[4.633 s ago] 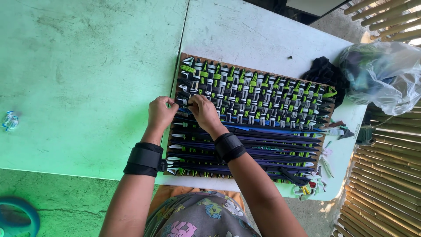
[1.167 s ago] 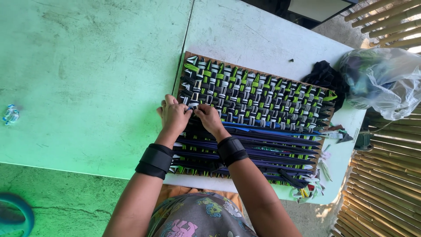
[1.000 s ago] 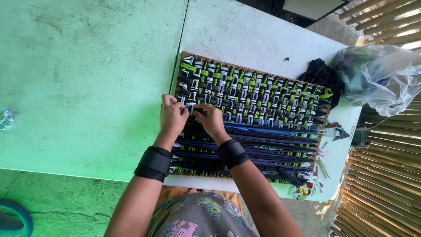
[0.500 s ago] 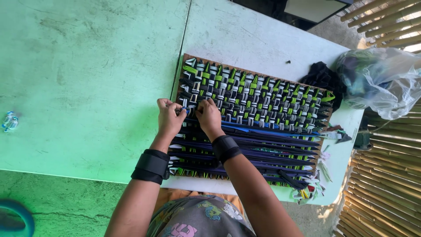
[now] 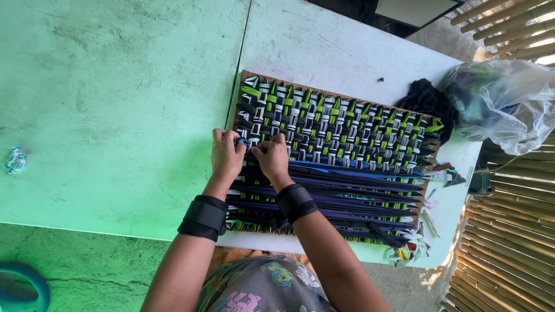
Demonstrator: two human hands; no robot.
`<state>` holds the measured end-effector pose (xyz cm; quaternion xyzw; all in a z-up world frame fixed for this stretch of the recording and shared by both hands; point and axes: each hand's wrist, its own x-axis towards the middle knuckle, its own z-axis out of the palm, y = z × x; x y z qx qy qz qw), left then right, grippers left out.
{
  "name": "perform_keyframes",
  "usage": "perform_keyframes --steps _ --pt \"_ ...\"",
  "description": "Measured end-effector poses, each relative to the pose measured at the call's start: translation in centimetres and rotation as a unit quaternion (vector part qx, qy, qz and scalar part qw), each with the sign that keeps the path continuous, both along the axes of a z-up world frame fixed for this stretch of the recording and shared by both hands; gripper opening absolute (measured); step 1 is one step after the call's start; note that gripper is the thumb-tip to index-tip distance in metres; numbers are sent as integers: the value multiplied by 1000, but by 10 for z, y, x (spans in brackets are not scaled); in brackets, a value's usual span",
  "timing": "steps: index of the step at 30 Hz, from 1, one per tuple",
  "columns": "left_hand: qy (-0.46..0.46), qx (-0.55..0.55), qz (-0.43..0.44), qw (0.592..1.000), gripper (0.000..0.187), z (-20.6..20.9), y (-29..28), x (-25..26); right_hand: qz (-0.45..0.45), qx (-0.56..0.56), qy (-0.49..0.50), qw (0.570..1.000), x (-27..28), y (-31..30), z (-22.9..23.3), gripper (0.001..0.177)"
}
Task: Weaving a rug using colorful strips of material on a wooden frame.
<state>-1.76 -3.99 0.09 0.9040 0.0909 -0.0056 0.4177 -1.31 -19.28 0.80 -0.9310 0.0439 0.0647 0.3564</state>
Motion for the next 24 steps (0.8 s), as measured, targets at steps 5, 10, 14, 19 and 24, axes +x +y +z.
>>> perform_keyframes --steps 5,10,14,19,24 --pt "28 -182 91 979 11 -13 26 5 27 15 11 999 3 -23 -14 19" --pt "19 -314 114 942 11 -10 42 7 68 -14 33 997 18 -15 26 17" --pt "37 -230 85 969 10 25 30 10 225 36 -53 972 29 -5 51 33" --pt "35 -105 22 994 6 12 24 7 310 -51 -101 944 40 0 48 19" --pt "-18 -34 -79 996 37 40 18 7 313 17 -13 949 52 -4 53 22"
